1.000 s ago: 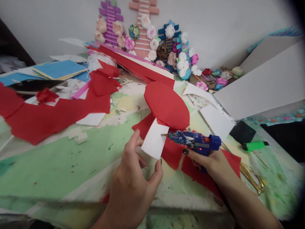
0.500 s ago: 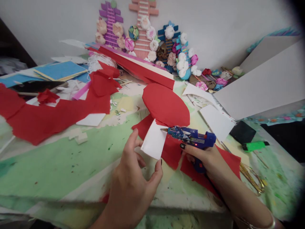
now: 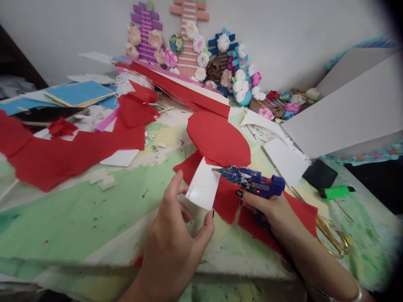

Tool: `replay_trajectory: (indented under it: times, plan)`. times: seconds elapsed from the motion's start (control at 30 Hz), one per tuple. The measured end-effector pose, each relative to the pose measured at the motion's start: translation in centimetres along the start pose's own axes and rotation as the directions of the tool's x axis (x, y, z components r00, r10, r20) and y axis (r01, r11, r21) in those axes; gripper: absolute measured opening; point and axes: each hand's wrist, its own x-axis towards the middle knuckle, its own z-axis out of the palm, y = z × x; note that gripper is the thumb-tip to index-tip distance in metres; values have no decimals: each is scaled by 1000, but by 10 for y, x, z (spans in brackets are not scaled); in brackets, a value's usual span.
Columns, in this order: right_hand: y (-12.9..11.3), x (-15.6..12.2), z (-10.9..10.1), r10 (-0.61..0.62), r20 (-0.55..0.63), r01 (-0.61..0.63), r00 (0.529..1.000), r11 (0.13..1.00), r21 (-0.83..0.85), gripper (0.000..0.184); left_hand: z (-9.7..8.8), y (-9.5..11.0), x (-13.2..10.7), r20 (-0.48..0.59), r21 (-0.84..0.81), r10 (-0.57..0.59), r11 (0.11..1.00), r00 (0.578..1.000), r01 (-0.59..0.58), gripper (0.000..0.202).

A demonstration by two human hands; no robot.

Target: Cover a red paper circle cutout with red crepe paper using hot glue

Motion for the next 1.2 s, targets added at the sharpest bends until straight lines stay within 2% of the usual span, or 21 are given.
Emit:
replay_trajectory:
  times: [0.1, 0.27, 0.5, 0.73, 1.03, 1.2]
  plan:
    - [-1, -1, 1, 59, -6, -58, 998, 996, 70, 41, 0, 1, 0, -4, 9, 1, 1000, 1000, -1, 80]
    - [-8, 3, 6, 42, -41, -37, 998, 993, 113, 35, -1, 2, 0, 6, 18, 8, 1000, 1000, -8, 81]
    - [-9, 2, -1, 30, -85, -27, 996, 999, 46, 24, -1, 1, 0, -19, 28, 1, 1000, 1000, 0, 80]
    - [0, 2, -11, 7, -112, -7, 994, 1000, -7, 26, -1, 2, 1, -18, 28, -8, 1000, 1000, 8, 79]
    - [1, -5, -13, -21, -82, 19, 996, 999, -27, 21, 0, 2, 0, -15, 42, -17, 999, 1000, 18, 79]
    - [5, -2, -17, 39, -120, -41, 992, 999, -17, 21, 0, 2, 0, -28, 54, -15, 998, 999, 16, 79]
